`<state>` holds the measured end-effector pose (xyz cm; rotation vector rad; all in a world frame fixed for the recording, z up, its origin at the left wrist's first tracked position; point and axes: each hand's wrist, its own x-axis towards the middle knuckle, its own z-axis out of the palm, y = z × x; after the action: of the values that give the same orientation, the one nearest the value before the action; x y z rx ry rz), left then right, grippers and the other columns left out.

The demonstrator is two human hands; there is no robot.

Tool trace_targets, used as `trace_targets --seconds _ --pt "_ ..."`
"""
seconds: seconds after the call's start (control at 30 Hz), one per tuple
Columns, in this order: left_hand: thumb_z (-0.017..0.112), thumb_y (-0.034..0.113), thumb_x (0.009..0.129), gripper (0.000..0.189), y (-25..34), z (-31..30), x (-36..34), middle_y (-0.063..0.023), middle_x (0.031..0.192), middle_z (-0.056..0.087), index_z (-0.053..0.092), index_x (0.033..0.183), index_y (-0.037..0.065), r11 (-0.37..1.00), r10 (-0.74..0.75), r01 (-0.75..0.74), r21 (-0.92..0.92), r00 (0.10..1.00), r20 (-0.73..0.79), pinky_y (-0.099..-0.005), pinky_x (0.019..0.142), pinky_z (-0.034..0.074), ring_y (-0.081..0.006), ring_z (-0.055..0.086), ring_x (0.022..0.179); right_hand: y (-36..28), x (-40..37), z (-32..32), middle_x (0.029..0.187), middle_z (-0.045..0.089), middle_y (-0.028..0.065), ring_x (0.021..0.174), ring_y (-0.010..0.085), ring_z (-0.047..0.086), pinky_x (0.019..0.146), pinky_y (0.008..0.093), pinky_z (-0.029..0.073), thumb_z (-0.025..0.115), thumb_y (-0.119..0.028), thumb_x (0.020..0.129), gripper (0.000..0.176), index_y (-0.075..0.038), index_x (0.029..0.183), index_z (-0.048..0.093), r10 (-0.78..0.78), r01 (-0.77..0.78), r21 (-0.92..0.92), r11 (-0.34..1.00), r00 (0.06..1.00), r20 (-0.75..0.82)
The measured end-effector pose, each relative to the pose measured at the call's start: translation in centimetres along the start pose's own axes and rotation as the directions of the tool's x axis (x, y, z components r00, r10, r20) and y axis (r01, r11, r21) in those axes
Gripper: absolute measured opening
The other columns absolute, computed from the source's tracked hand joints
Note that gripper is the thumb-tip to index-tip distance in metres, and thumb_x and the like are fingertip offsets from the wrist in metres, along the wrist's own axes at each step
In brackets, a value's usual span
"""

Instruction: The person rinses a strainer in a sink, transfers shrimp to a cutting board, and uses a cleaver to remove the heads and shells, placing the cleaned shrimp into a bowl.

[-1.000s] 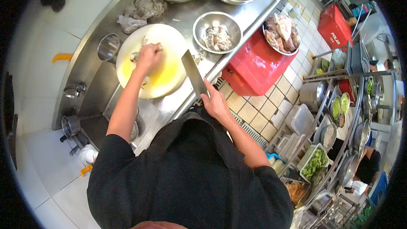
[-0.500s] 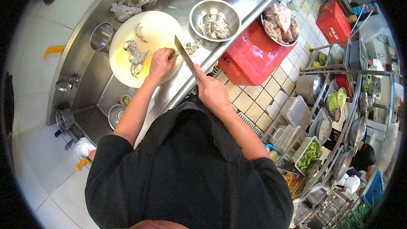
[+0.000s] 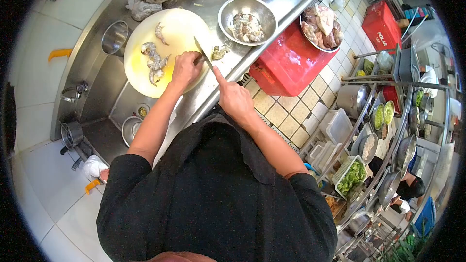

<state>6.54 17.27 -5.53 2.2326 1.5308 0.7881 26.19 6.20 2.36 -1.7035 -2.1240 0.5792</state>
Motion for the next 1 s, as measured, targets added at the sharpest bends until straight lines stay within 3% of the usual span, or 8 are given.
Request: trace_targets --seconds 0.2,0.37,0.53,0.73,0.83,0.9,0.93,1.0 --pt "0.076 0.013 0.080 0.019 -0.7 0.7 -0.2 -0.0158 0.091 0.074 0.076 0.097 0.003 0.999 -0.012 0.011 -0.050 1.000 -0.018 -0.0482 0.085 0.050 -0.0354 0.068 0.095 -2.1 -0.5 -2.3 0.087 0.070 0.0247 0.079 0.0421 0.071 0.077 0.0541 0.056 0.051 -0.005 0.090 0.078 -0.018 0.164 0.031 0.231 -0.183 -0.174 0.968 0.919 0.319" --pt "0.078 0.012 0.079 0.015 0.3 -1.0 0.1 -0.0141 0.087 0.071 0.075 0.092 0.005 0.999 -0.035 0.034 -0.026 0.998 -0.053 -0.0445 0.083 0.052 -0.0323 0.066 0.094 -0.6 1.3 -0.2 0.093 0.071 0.0284 0.087 0.0451 0.071 0.082 0.0558 0.055 0.056 -0.010 0.091 0.076 -0.023 0.163 0.033 0.136 -0.131 -0.039 0.991 0.978 0.160" --pt "0.070 -0.003 0.083 0.048 -0.3 -2.0 -1.0 -0.0056 0.103 0.064 0.069 0.130 0.007 0.841 -0.216 0.121 -0.527 0.969 -0.123 -0.0274 0.080 0.053 -0.0135 0.061 0.087 2.6 0.5 -2.6 0.112 0.069 0.0320 0.103 0.0505 0.067 0.092 0.0542 0.052 0.062 -0.015 0.094 0.069 -0.023 0.159 0.042 0.338 -0.349 0.111 0.930 0.935 0.111" --pt "0.065 -0.004 0.089 0.040 -1.0 -1.5 -0.3 0.0002 0.096 0.061 0.068 0.128 0.005 0.421 -0.399 0.109 -0.900 0.914 -0.076 -0.0206 0.078 0.049 -0.0084 0.057 0.087 1.7 -1.1 -3.7 0.119 0.069 0.0299 0.108 0.0490 0.066 0.092 0.0507 0.052 0.067 -0.012 0.093 0.071 -0.020 0.159 0.041 0.273 -0.258 0.206 0.944 0.961 -0.051" --pt "0.069 -0.001 0.086 0.033 -3.4 -0.3 -0.6 -0.0042 0.098 0.067 0.072 0.119 0.005 0.428 -0.462 0.225 -0.875 0.887 0.003 -0.0280 0.083 0.052 -0.0163 0.062 0.092 1.4 -1.2 -3.1 0.124 0.067 0.0297 0.111 0.0492 0.064 0.094 0.0503 0.052 0.066 -0.012 0.094 0.069 -0.020 0.158 0.043 0.278 -0.265 0.248 0.932 0.960 -0.017" --pt "0.071 0.006 0.087 0.028 -3.9 -0.9 -2.0 -0.0093 0.105 0.070 0.073 0.115 0.004 0.944 -0.226 0.194 -0.267 0.969 -0.096 -0.0362 0.090 0.052 -0.0252 0.064 0.095 2.3 -0.7 -2.2 0.126 0.065 0.0303 0.112 0.0497 0.063 0.095 0.0505 0.052 0.066 -0.012 0.094 0.068 -0.020 0.158 0.044 0.332 -0.353 0.232 0.906 0.935 0.126" --pt "0.071 0.010 0.087 0.027 -4.0 -1.4 -2.3 -0.0119 0.108 0.071 0.074 0.113 0.004 0.986 -0.097 0.106 0.131 0.993 -0.073 -0.0402 0.094 0.052 -0.0297 0.065 0.097 2.9 -0.6 -1.8 0.123 0.066 0.0315 0.112 0.0507 0.063 0.095 0.0512 0.051 0.066 -0.012 0.094 0.067 -0.021 0.157 0.045 0.291 -0.296 0.294 0.909 0.955 0.061" --pt "0.074 0.015 0.085 0.026 -3.5 -2.2 -1.9 -0.0146 0.109 0.071 0.076 0.109 0.005 0.992 -0.083 0.093 0.090 0.991 -0.105 -0.0435 0.095 0.052 -0.0344 0.065 0.099 2.8 -1.0 -2.6 0.121 0.066 0.0320 0.112 0.0500 0.063 0.094 0.0506 0.052 0.066 -0.012 0.095 0.067 -0.022 0.157 0.045 0.309 -0.314 0.281 0.907 0.949 0.064"
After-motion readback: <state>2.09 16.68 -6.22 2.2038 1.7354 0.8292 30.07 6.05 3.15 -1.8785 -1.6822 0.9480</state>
